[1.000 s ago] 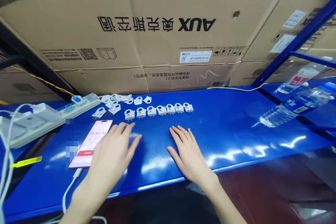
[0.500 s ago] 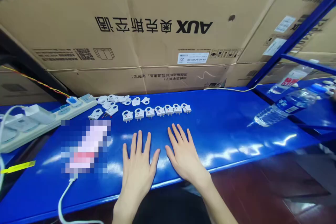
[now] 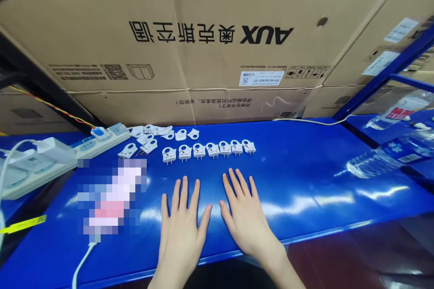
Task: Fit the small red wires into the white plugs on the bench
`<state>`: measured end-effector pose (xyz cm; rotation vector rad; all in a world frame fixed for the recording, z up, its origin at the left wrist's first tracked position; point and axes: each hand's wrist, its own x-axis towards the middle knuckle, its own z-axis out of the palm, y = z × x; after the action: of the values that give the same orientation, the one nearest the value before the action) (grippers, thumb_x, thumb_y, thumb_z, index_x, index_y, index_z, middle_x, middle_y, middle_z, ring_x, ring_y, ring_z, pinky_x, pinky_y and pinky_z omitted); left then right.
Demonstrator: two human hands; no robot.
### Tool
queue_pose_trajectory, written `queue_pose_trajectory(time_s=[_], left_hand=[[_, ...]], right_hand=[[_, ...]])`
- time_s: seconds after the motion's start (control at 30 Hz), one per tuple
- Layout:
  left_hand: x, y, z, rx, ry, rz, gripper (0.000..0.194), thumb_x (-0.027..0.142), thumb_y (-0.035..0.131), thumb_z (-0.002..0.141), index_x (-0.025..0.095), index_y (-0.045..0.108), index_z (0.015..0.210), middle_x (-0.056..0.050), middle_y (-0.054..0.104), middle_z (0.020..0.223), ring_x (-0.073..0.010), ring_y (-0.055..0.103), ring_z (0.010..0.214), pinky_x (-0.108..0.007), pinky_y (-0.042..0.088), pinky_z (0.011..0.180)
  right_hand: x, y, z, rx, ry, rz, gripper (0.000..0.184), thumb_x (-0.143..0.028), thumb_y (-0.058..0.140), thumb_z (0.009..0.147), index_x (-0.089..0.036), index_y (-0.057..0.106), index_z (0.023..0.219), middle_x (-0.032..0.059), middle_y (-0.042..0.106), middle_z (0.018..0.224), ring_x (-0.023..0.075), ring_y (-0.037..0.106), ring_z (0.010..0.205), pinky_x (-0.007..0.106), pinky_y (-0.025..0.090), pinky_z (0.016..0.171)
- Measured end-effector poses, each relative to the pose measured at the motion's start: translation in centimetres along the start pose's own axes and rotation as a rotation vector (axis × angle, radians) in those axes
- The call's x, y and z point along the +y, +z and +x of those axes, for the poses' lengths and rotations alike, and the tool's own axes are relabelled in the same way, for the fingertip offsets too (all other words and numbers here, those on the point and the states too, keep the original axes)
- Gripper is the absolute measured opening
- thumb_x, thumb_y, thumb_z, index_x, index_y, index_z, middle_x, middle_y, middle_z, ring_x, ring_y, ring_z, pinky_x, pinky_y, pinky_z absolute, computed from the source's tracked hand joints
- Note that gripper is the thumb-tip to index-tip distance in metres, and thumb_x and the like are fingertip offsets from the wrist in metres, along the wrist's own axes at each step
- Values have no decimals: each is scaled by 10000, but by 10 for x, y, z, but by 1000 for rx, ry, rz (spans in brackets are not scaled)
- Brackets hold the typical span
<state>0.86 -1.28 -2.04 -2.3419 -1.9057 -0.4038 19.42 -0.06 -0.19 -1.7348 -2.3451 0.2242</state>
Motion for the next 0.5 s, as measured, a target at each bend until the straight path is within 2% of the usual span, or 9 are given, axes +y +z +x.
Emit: queue_pose_trajectory(time_s=[0.17,0.3,0.5], left_hand=[[3,0,0,55,-8,35,609,479,369,1046,207,387,1591,-165,364,1652,-372,358,1526,-671,336,1180],[4,-1,1,47,-13,40,604,480,385,1044,213,396,1586,-158,379,1647,-362,369,1522,-660,346,1182],[0,-2,0,58,-45,-100,586,475,454,1026,241,428,1562,-147,413,1633,-366,367,1522,-690,300,1200]], right_hand=[[2,2,0,-10,3,-36,626,-448,294,1081,-163,265,1638,97,179,1700,346,187,1582,637,254,1253],[1,1,0,3,9,-32,614,-447,294,1085,-168,284,1632,83,184,1695,347,204,1577,623,256,1259],[4,-1,-1,-14,32,133,620,-473,322,1081,-181,301,1628,71,197,1701,325,159,1591,636,180,1278]])
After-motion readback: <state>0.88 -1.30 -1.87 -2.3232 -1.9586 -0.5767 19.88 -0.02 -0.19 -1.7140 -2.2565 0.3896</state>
